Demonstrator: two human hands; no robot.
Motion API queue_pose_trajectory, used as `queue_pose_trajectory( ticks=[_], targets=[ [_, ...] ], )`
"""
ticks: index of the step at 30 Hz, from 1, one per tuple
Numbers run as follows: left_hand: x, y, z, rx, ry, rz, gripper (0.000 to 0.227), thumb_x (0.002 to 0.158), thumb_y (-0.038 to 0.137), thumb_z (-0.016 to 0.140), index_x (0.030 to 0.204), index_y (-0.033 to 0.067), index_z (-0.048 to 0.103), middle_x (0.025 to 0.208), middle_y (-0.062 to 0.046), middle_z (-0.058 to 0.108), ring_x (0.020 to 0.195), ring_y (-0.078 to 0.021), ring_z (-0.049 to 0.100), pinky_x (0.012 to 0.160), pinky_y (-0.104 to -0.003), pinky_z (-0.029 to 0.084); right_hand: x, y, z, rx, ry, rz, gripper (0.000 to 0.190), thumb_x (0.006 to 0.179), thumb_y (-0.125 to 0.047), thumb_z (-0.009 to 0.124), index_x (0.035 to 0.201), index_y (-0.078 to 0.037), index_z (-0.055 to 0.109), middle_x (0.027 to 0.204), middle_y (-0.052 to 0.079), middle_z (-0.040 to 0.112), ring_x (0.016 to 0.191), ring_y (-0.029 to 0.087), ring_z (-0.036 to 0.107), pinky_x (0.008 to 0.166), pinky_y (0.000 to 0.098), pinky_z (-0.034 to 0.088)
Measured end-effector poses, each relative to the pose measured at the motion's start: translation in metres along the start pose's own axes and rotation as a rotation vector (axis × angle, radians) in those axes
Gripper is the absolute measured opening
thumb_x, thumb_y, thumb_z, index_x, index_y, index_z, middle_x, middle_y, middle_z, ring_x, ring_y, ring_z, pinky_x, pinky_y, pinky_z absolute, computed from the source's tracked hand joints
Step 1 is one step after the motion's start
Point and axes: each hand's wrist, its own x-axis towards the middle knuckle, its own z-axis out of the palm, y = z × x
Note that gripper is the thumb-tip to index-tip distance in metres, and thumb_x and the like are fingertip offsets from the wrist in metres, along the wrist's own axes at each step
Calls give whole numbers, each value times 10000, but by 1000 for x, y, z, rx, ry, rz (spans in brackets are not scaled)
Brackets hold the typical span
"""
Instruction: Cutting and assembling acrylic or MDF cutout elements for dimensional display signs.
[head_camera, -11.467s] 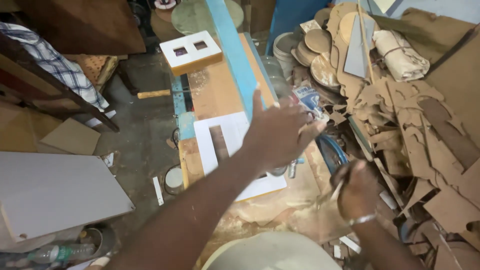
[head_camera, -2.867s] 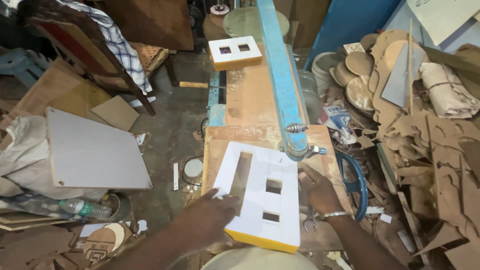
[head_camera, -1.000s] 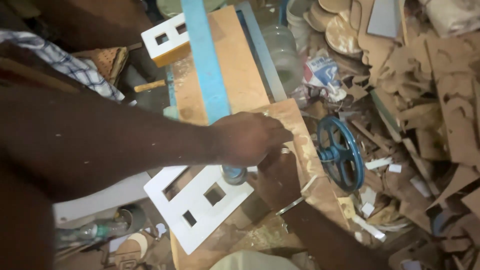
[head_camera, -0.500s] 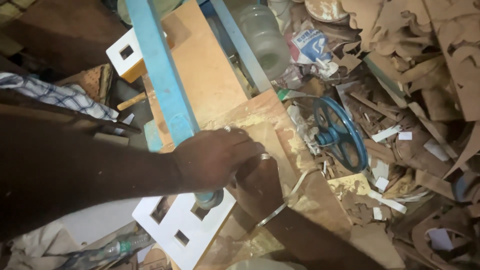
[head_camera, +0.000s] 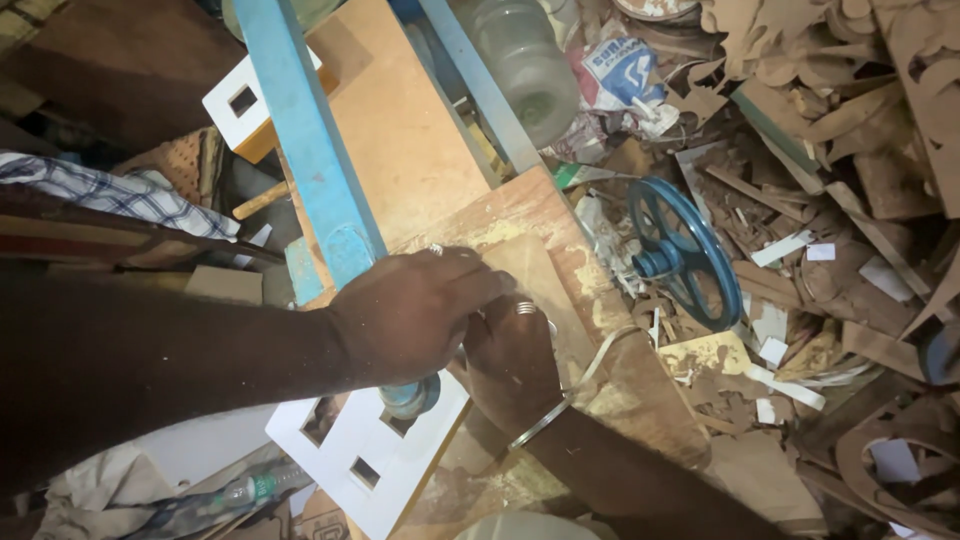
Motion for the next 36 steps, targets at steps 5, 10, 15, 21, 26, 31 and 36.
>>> queue_pose_trajectory(
  ticks=[5,10,15,21,26,31,36],
  targets=[
    [1,-1,2,23,-55,7,584,708,158,771,1272,125,623,1016,-108,674,963,-343,675,775,-482,548,7,-8,-4,167,15,162,418,718,-85,832,1073,2,629,966,192,651,811,389,677,616,467,528],
    [0,-4,8,30,-100,4,588,720,160,763,1287,117,617,1001,-102,691,948,-334,682,781,-492,542,2,-3,0,358,-47,385,265,871,-137,703,1089,4,651,913,178,698,783,355,703,619,423,537],
    [0,-5,10,34,-2,77,500,762,125,714,1255,91,636,1063,-114,708,980,-337,693,808,-482,543,-3,7,-4,329,40,193,195,941,-167,655,1098,-51,661,999,136,714,889,314,709,747,397,559],
    [1,0,6,-3,-65,0,437,842,128,669,1276,105,630,1127,-108,704,969,-344,686,811,-485,536,-2,45,-22,428,-442,141,233,951,-125,637,1175,-63,662,1032,122,695,942,257,686,816,357,544],
    [-4,-8,11,-20,26,102,445,840,93,651,1284,84,619,1159,-109,698,1095,-339,674,888,-484,534,-1,47,-41,817,-590,347,472,839,-36,691,1301,-57,594,1041,91,648,928,171,634,806,333,554],
    [-3,-9,15,25,29,111,503,811,101,665,1309,76,599,1189,-115,682,1201,-365,628,912,-489,526,-13,59,-23,840,-647,637,315,920,-46,709,1233,-53,678,912,108,663,801,139,663,725,330,573],
    [-6,-8,17,97,157,164,544,820,61,640,1359,100,582,1335,-93,662,1303,-388,593,916,-471,545,1,73,5,647,-364,488,228,901,-4,602,1109,-26,692,1038,134,734,919,230,699,763,363,558]
  ],
)
